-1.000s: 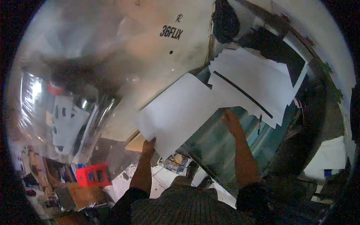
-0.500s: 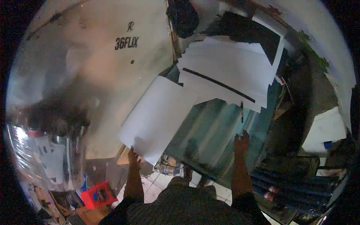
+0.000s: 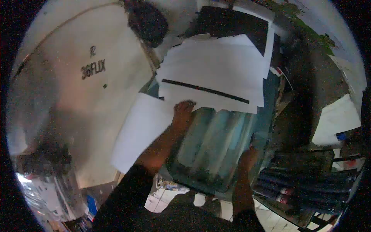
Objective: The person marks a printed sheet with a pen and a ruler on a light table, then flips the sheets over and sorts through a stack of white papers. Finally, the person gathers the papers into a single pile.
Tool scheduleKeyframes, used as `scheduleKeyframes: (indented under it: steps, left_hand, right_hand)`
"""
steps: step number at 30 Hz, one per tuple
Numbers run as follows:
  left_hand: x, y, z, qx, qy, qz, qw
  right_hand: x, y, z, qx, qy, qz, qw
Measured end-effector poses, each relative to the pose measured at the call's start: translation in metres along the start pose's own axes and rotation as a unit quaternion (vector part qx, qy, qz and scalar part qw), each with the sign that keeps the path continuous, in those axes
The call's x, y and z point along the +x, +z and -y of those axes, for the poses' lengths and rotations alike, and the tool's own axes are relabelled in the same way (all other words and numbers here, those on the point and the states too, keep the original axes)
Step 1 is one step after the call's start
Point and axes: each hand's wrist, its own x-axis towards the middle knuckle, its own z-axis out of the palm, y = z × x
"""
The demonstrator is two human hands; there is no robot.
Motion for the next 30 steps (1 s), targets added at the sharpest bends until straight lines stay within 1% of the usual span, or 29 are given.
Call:
scheduleKeyframes:
  steps: [1,2,3,4,5,6,7,8,9,10,11,12,13,14,15,16,18,19,21,22,23,24,25,27,28,29,30]
  left_hand:
    - [0.039,0.017,0.014,0.007,0.025,0.018,1.0]
    - [0.073,0.038,0.026,0.069,0.021,0.013,0.997]
    - [0.108,0.058,0.027,0.133,0.019,0.016,0.991]
    - [0.125,0.061,0.033,0.147,0.027,0.092,0.985]
    - [0.142,0.058,0.035,0.161,0.042,0.167,0.972]
    - [0.158,0.053,0.024,0.158,0.058,0.174,0.97]
    - [0.171,0.043,0.01,0.194,0.018,0.285,0.939]
    - [0.182,0.035,0.004,0.232,-0.024,0.386,0.893]
    - [0.185,0.042,0.016,0.236,-0.014,0.386,0.892]
    - [0.18,0.053,0.028,0.227,0.009,0.378,0.897]
    - [0.183,0.059,0.031,0.219,0.029,0.369,0.903]
    - [0.192,0.039,0.012,0.193,0.036,0.425,0.883]
    - [0.19,0.046,0.009,0.193,0.037,0.421,0.886]
    - [0.187,0.053,0.008,0.082,0.064,0.331,0.938]
    - [0.187,0.057,0.007,-0.029,0.092,0.233,0.968]
    - [0.192,0.052,-0.006,-0.014,0.131,0.223,0.966]
    - [0.199,0.015,-0.071,-0.023,0.136,0.206,0.969]
    - [0.199,-0.02,-0.112,-0.045,0.102,0.195,0.974]
    - [0.17,-0.068,-0.155,-0.236,0.034,0.212,0.948]
    - [0.146,-0.062,-0.16,-0.274,0.028,0.176,0.945]
    - [0.12,-0.057,-0.162,-0.31,0.025,0.139,0.94]
    - [0.091,-0.065,-0.168,-0.373,-0.083,0.162,0.91]
    - [0.059,-0.068,-0.175,-0.432,-0.187,0.187,0.862]
    - [0.0,-0.04,-0.168,-0.488,-0.264,0.171,0.814]
    - [-0.026,-0.04,-0.177,-0.481,-0.266,0.105,0.829]
    - [-0.052,-0.04,-0.184,-0.47,-0.271,0.045,0.839]
    - [-0.081,-0.011,-0.169,-0.468,-0.28,0.052,0.837]
  right_hand:
    - [-0.007,-0.009,0.011,0.07,-0.013,-0.022,0.997]
    - [-0.016,-0.009,0.039,-0.083,0.013,0.007,0.996]
    - [-0.013,-0.011,0.056,-0.231,0.051,0.04,0.971]
    - [-0.013,-0.011,0.059,-0.234,0.064,0.034,0.97]
    - [-0.011,-0.011,0.061,-0.274,0.066,0.058,0.958]
    - [-0.012,-0.012,0.059,-0.312,0.068,0.085,0.944]
    - [-0.017,-0.013,0.057,-0.315,0.081,0.081,0.942]
    - [-0.018,-0.01,0.059,-0.281,0.043,0.035,0.958]
    - [-0.017,-0.004,0.063,-0.245,0.004,-0.013,0.969]
    - [-0.015,-0.007,0.069,-0.24,0.007,-0.022,0.97]
    - [-0.008,-0.013,0.076,-0.272,0.042,0.039,0.961]
    - [-0.006,-0.018,0.081,-0.305,0.074,0.1,0.944]
    - [-0.007,-0.017,0.078,-0.305,0.071,0.096,0.945]
    - [-0.012,-0.011,0.071,-0.33,0.07,0.076,0.938]
    - [-0.014,-0.004,0.067,-0.353,0.069,0.055,0.932]
    - [-0.015,-0.001,0.059,-0.35,0.066,0.056,0.933]
    - [-0.013,0.0,0.047,-0.322,0.155,0.133,0.925]
    - [-0.008,-0.003,0.06,-0.319,0.141,0.137,0.927]
    - [0.007,-0.019,0.106,-0.366,0.175,0.184,0.895]
    - [0.0,-0.014,0.087,-0.365,0.161,0.188,0.897]
    - [-0.011,-0.002,0.04,-0.29,0.074,0.08,0.951]
    - [-0.015,0.005,0.017,-0.204,-0.012,-0.031,0.978]
    - [-0.018,0.003,0.02,-0.201,-0.019,-0.031,0.979]
    - [-0.012,-0.005,0.026,-0.168,-0.002,-0.02,0.986]
    - [-0.013,0.002,0.03,-0.169,-0.011,-0.021,0.985]
    - [-0.03,0.018,0.04,0.035,0.027,0.037,0.998]
    - [-0.054,0.02,0.065,0.083,0.047,0.113,0.989]
